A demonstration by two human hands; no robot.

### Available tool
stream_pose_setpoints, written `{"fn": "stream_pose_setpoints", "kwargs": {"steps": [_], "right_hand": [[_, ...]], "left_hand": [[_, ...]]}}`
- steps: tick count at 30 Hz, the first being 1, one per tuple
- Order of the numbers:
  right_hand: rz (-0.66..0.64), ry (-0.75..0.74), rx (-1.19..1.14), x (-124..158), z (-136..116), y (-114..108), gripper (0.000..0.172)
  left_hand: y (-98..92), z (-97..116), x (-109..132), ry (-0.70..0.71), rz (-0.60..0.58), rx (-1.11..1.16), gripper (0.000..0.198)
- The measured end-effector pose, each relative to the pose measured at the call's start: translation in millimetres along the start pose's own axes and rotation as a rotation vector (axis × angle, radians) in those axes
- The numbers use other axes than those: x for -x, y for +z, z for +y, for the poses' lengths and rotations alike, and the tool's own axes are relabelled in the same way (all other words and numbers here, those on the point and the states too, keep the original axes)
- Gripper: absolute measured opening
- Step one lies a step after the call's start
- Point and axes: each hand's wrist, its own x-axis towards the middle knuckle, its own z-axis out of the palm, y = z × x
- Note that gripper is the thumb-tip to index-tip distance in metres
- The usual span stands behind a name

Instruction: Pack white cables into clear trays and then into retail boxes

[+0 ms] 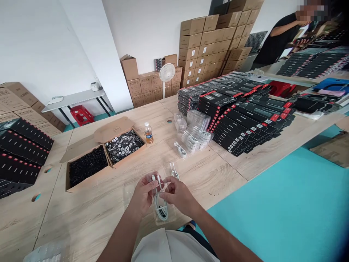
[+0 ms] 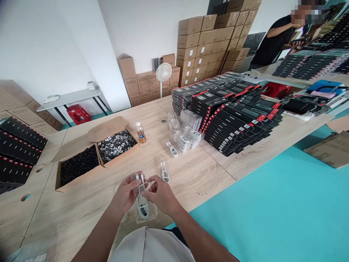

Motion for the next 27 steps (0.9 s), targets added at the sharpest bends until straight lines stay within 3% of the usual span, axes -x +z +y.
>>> {"fn": "stream_pose_setpoints", "kwargs": {"steps": [4, 7, 9, 12, 17, 21, 27], "right_hand": [[0.216, -0.240, 0.390, 8.7, -0.8, -11.0, 0.054], [0.098, -0.515, 0.615, 9.8, -4.5, -21.8, 0.046], [-0.011, -0.607, 0.714, 9.5, -6.3, -27.4, 0.037], [-0.104, -0.628, 0.731, 9.6, -6.5, -33.2, 0.025], [-0.115, -0.611, 0.660, 10.7, -8.4, -41.8, 0.014], [-0.145, -0.595, 0.729, 11.9, -17.4, -49.2, 0.018], [-0.256, -0.628, 0.822, 12.1, -32.8, -54.5, 0.020]], "left_hand": [[3.3, -3.5, 6.2, -0.017, 0.044, -0.045, 0.043], [4.8, -11.9, 11.0, -0.072, 0.044, -0.066, 0.053], [3.7, -18.7, 12.5, -0.116, 0.034, -0.063, 0.057], [0.6, -26.6, 13.7, -0.187, 0.004, -0.023, 0.053], [0.8, -31.4, 19.5, -0.208, -0.059, 0.001, 0.058], [3.6, -38.0, 26.9, -0.151, -0.104, -0.211, 0.075], [5.8, -37.1, 27.1, -0.134, -0.145, -0.301, 0.062]]}}
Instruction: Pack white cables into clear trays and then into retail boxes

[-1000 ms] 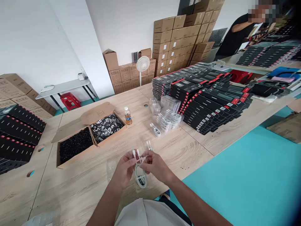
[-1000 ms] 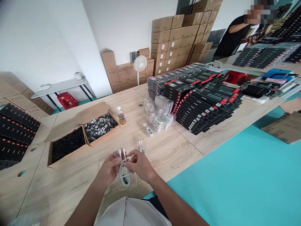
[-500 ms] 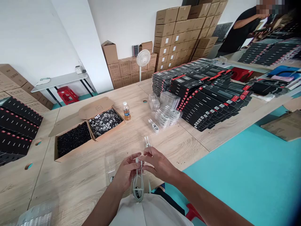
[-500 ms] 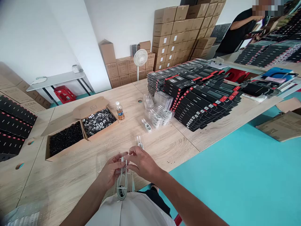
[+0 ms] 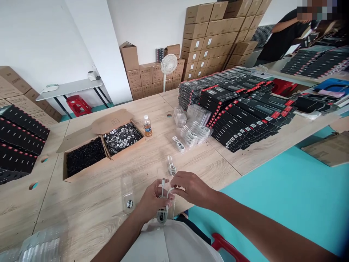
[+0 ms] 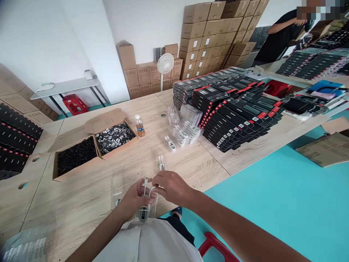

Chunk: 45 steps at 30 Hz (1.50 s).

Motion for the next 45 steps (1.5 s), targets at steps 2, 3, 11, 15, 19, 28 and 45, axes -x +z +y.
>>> {"fn": "stream_pose_setpoints", "kwargs": {"steps": [2, 3, 11, 15, 19, 28, 45], "right_hand": [[-0.051, -0.096, 0.061, -4.5, -1.0, -6.6, 0.027], [-0.081, -0.145, 0.093, -7.4, -1.5, -10.5, 0.033], [-0.156, -0.231, -0.082, -29.9, 1.5, -41.0, 0.032], [-0.213, -0.199, -0.035, -25.9, 9.8, -35.9, 0.029], [-0.209, 0.311, -0.410, -21.6, 9.2, 0.5, 0.031], [-0.045, 0.731, -0.738, -52.7, 11.3, 58.3, 0.029], [0.385, 0.405, -0.372, -47.3, 14.3, 41.5, 0.010]], "left_hand": [[-0.1, 6.2, -2.1, -0.005, -0.041, 0.005, 0.059], [0.2, 9.5, -3.1, -0.011, -0.064, 0.002, 0.057], [5.4, 27.7, -5.1, -0.039, -0.125, -0.054, 0.046], [1.9, 23.1, -8.7, -0.024, -0.044, -0.090, 0.054], [-4.4, 8.0, -21.0, 0.189, 0.169, -0.308, 0.050], [-27.5, -5.5, -33.6, 0.382, 0.556, -0.337, 0.047], [-16.2, 9.3, -21.8, 0.084, 0.064, 0.273, 0.035]]}}
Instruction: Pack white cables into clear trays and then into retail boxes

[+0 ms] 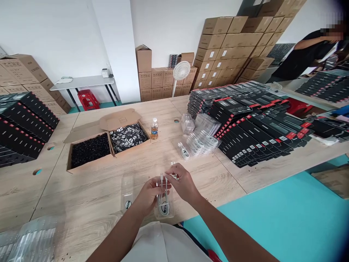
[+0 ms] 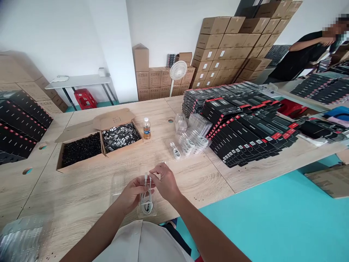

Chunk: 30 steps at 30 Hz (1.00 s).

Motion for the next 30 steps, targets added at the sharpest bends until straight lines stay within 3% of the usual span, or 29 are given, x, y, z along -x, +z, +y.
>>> {"fn": "stream_pose_setpoints", "kwargs": {"steps": [7, 11, 16, 21, 26, 30], "right_hand": [[0.021, 0.079, -0.027, 3.7, 2.0, 5.2, 0.014], [0.043, 0.147, -0.215, 8.9, 4.5, 11.3, 0.028], [-0.028, 0.247, -0.481, 16.5, 0.0, 22.5, 0.029], [0.052, 0.233, -0.431, 12.4, 2.0, 36.8, 0.037], [-0.124, 0.201, -0.391, 12.5, 7.2, 36.2, 0.052], [-0.107, 0.054, -0.264, 15.3, 2.2, 36.2, 0.052]], "left_hand": [[2.7, 1.7, 4.8, 0.005, -0.032, 0.011, 0.038], [4.7, 2.8, 7.3, 0.041, -0.094, 0.047, 0.040], [3.7, 2.8, 6.7, 0.100, -0.130, 0.006, 0.029], [-2.5, 2.9, -0.5, 0.117, -0.124, 0.058, 0.030], [-10.8, 4.3, -3.1, 0.106, -0.057, 0.182, 0.042], [-10.9, 7.1, -2.5, 0.114, -0.029, 0.217, 0.038]]}}
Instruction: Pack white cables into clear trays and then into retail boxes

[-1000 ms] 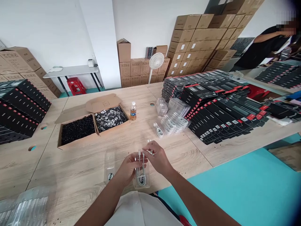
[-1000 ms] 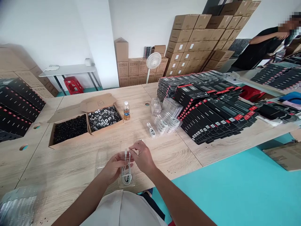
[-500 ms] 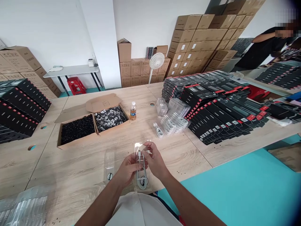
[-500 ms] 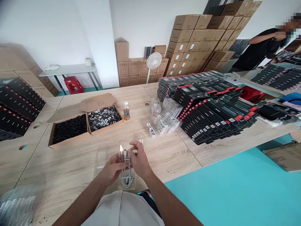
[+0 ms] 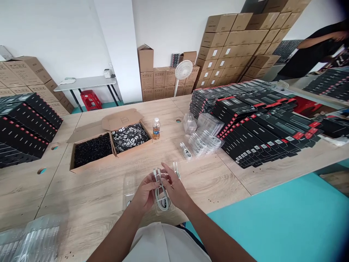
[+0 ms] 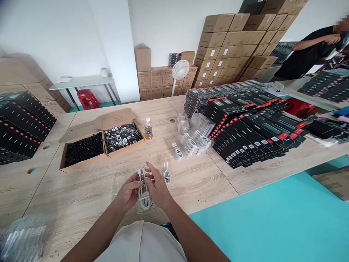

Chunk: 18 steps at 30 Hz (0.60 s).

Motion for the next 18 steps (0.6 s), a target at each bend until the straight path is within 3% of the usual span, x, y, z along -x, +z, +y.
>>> {"fn": "stream_pose_setpoints", "kwargs": {"steps": [3, 5, 8, 13, 18], "right_hand": [[0.071, -0.051, 0.089, -1.6, 2.5, 6.3, 0.054], [0.106, 0.000, 0.086, -2.4, 13.1, 8.3, 0.057], [0.131, 0.175, 0.031, 1.1, 44.1, 1.8, 0.057], [0.152, 0.504, 0.384, 10.9, 106.3, -31.4, 0.040], [0.131, 0.681, 0.566, -4.7, 135.2, -57.4, 0.028]], "left_hand": [[-1.6, 0.6, -3.7, 0.012, 0.027, -0.004, 0.036], [-8.4, -1.6, -8.8, 0.009, 0.058, -0.028, 0.038], [-29.8, -12.4, -19.4, 0.013, 0.193, -0.137, 0.037], [-78.7, -45.5, -42.5, -0.016, 0.448, -0.298, 0.031], [-104.9, -63.1, -59.6, -0.003, 0.638, -0.453, 0.048]]}}
